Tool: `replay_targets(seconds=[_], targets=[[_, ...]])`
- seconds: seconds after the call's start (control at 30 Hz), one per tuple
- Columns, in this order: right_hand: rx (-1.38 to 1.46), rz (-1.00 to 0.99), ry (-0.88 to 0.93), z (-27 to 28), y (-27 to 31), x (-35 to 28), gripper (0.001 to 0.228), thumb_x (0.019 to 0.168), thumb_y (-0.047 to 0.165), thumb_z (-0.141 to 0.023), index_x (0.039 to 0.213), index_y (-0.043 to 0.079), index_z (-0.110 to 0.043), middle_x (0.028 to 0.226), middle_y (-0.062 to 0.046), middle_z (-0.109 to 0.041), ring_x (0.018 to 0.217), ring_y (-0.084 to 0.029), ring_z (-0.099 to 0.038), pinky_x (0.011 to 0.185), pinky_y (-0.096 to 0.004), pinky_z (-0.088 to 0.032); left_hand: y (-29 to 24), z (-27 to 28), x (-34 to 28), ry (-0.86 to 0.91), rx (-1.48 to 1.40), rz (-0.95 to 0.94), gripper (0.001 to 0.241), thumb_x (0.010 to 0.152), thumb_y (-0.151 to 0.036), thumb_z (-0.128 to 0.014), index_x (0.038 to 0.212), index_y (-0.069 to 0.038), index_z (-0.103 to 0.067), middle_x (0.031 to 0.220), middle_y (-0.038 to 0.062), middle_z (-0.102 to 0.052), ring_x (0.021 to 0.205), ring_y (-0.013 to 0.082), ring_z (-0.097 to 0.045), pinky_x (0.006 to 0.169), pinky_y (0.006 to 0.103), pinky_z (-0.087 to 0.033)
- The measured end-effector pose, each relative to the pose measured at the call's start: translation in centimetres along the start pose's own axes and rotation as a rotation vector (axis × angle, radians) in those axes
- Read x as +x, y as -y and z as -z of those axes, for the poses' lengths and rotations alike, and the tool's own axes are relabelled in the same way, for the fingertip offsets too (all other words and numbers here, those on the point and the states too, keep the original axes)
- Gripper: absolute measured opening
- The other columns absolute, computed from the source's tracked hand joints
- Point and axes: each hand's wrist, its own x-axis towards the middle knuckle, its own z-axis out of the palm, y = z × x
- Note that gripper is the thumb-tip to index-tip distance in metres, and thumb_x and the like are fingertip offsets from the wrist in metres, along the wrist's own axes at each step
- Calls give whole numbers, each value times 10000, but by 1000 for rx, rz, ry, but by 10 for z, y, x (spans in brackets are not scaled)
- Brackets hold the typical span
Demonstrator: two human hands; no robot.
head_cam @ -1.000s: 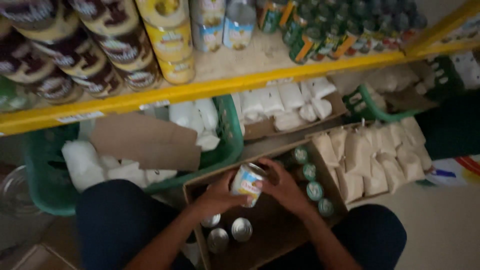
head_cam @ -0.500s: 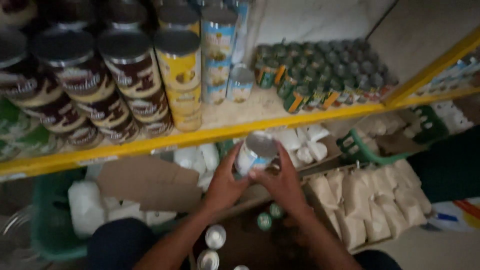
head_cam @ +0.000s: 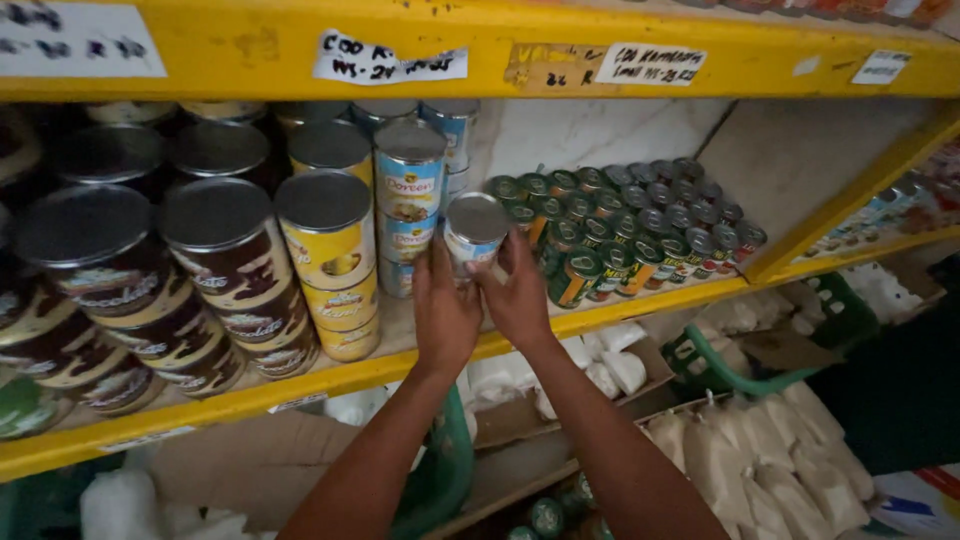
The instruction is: Stocking canned goods onto metal shelves from boxes and baskets on the floor.
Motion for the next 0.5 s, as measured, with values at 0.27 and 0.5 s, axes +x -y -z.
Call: replay_targets(seconds=[0.27,0.5], targets=[[-277,-135,73,-6,20,29,508,923,125,-731,1385,32,-541,1167,-145,-728,1036,-228,-724,904,-350,-557,17,-14,-15,-11,204,-96,722,864,-114,-748,1482,56,-417,1481,289,-442,1347,464,-449,1132,512,-365],[-370,-150,63,2,3,19,560,926,192,-742,1419,37,-529,1158,-170,-746,1044,-263,-744,892,-365,-571,14,4,-26,68,261,-128,816,762,-76,-710,1489,99,-385,1495,310,-413,1338,492,-424,1103,524,-360]])
